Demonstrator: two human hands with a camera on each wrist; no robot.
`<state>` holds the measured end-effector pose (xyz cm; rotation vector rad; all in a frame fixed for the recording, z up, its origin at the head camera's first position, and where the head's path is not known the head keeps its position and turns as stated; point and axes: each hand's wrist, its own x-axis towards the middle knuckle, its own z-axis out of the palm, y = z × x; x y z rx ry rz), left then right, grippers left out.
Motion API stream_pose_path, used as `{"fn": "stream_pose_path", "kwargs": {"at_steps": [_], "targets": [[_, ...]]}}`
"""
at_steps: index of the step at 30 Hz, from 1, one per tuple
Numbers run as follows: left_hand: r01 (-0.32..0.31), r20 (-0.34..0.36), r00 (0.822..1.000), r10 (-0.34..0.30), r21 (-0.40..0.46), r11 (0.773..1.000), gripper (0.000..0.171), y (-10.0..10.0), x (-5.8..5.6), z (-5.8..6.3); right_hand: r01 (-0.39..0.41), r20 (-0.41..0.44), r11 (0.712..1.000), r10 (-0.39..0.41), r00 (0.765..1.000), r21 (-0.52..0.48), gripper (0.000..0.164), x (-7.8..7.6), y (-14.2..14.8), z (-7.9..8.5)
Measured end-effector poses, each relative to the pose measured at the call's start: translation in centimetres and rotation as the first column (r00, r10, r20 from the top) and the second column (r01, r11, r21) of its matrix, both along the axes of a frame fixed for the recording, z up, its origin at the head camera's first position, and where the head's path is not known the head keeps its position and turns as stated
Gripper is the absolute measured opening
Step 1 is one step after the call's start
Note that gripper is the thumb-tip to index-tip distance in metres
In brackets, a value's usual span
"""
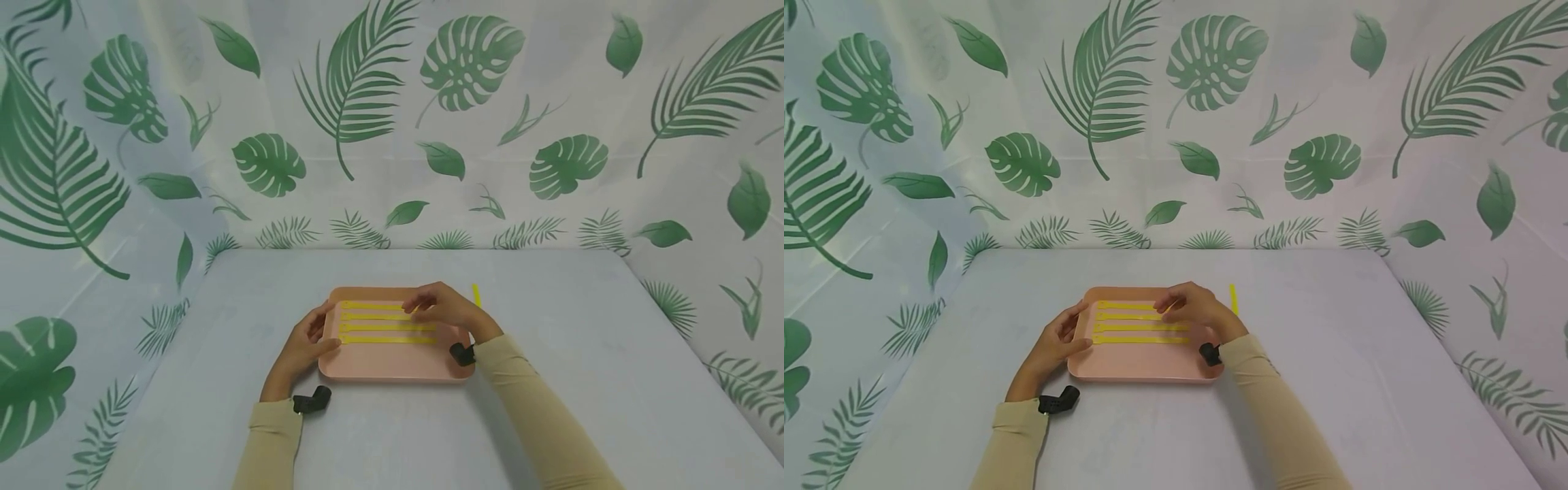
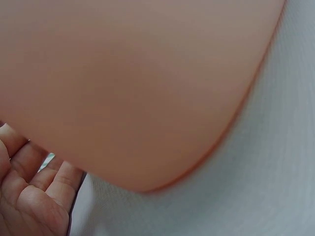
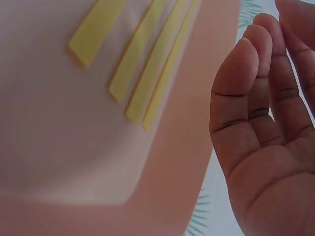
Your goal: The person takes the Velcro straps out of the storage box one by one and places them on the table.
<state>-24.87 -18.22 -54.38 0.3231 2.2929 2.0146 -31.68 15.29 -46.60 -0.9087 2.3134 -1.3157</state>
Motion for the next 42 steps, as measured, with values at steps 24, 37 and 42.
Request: {"fn": "stream_pose_path", "kwargs": {"at_steps": [24,37,42], "targets": [[0.022,0.071,0.997,-0.024,0.024,0.999,0.084,-0.1,-0.1,0.4,0.015,0.107,0.994,-0.027,0.994,0.106,0.017,0.9,-3.4,-1.6],[0.034,0.055,0.998,-0.036,0.031,0.999,0.083,-0.1,-0.3,0.2,-0.017,0.099,0.989,0.003,0.995,0.147,0.017,1.1,-4.0,-1.9],[0.026,0.058,0.998,-0.027,0.028,0.999,0.084,-0.1,-0.2,0.2,0.0,0.083,0.985,-0.015,0.996,0.175,0.017,1.3,-4.2,-2.0]]}}
